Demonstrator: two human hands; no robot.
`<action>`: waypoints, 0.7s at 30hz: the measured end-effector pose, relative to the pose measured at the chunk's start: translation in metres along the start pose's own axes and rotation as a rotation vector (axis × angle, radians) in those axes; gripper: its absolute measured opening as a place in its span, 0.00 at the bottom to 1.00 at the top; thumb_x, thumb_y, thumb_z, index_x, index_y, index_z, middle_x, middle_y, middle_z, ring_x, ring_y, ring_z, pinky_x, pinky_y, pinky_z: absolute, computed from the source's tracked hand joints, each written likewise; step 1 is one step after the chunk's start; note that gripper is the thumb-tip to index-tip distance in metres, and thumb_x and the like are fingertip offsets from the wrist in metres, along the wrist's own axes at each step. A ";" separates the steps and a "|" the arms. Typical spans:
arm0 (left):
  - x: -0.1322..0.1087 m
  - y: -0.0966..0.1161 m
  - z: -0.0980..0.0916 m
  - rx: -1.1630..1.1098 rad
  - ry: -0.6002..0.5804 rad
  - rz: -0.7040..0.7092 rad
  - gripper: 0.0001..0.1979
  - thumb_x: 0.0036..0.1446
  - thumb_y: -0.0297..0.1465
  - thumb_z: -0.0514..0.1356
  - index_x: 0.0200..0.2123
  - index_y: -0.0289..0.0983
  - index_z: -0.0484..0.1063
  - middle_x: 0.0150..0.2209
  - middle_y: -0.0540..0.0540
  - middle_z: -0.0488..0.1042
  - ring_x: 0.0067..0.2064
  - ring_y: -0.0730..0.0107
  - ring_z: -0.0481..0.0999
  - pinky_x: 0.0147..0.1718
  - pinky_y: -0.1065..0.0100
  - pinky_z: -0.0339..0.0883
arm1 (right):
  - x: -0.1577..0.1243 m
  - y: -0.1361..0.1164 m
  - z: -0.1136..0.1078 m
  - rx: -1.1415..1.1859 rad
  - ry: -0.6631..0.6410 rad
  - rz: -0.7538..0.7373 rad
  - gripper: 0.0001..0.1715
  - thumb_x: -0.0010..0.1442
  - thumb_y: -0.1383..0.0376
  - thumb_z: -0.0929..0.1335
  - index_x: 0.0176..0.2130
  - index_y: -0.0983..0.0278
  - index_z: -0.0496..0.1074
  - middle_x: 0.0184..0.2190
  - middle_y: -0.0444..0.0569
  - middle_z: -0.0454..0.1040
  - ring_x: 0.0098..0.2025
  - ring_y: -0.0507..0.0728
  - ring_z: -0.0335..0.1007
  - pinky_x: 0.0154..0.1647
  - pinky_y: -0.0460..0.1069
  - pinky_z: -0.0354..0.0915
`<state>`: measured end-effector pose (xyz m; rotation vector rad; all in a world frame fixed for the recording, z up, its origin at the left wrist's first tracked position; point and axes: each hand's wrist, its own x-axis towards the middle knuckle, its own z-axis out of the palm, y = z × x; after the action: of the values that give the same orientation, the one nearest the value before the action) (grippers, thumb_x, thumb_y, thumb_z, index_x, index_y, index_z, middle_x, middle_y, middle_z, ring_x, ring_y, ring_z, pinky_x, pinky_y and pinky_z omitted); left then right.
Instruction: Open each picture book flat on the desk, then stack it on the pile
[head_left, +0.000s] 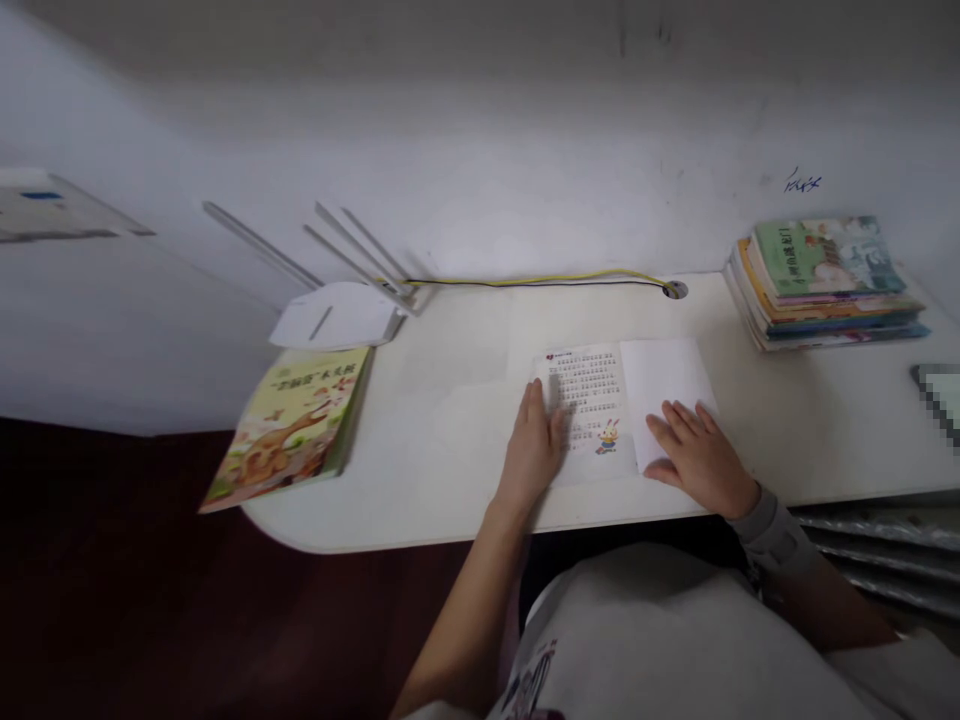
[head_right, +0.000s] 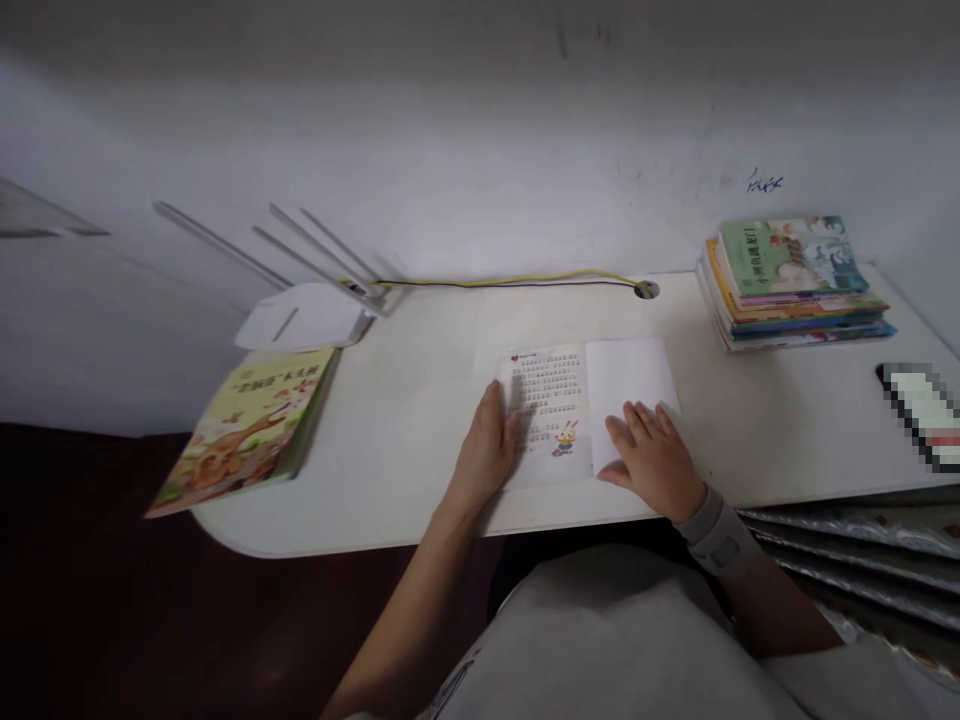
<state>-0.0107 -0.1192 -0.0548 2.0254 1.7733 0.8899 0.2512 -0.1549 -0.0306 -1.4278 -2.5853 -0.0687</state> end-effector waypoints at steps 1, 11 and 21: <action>0.000 0.000 -0.001 -0.005 -0.002 0.001 0.31 0.66 0.39 0.45 0.66 0.29 0.45 0.65 0.27 0.53 0.66 0.48 0.54 0.61 0.45 0.54 | -0.001 0.000 0.001 -0.002 -0.001 0.010 0.38 0.59 0.46 0.64 0.59 0.69 0.64 0.60 0.68 0.62 0.63 0.70 0.57 0.62 0.66 0.52; 0.000 0.001 -0.005 0.018 -0.034 -0.005 0.31 0.65 0.40 0.45 0.66 0.29 0.46 0.64 0.26 0.56 0.64 0.45 0.59 0.58 0.43 0.60 | -0.006 0.007 -0.003 -0.021 -0.017 0.042 0.40 0.59 0.46 0.64 0.59 0.71 0.63 0.61 0.68 0.62 0.63 0.69 0.56 0.63 0.65 0.51; 0.001 0.002 -0.004 0.123 -0.087 0.028 0.32 0.64 0.42 0.46 0.65 0.27 0.50 0.61 0.30 0.63 0.65 0.46 0.57 0.58 0.46 0.60 | -0.016 0.024 -0.005 -0.039 -0.027 0.045 0.41 0.60 0.45 0.63 0.59 0.72 0.62 0.61 0.69 0.61 0.63 0.69 0.56 0.62 0.67 0.50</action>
<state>-0.0117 -0.1189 -0.0502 2.1356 1.7972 0.7048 0.2804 -0.1561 -0.0303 -1.5093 -2.5854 -0.0947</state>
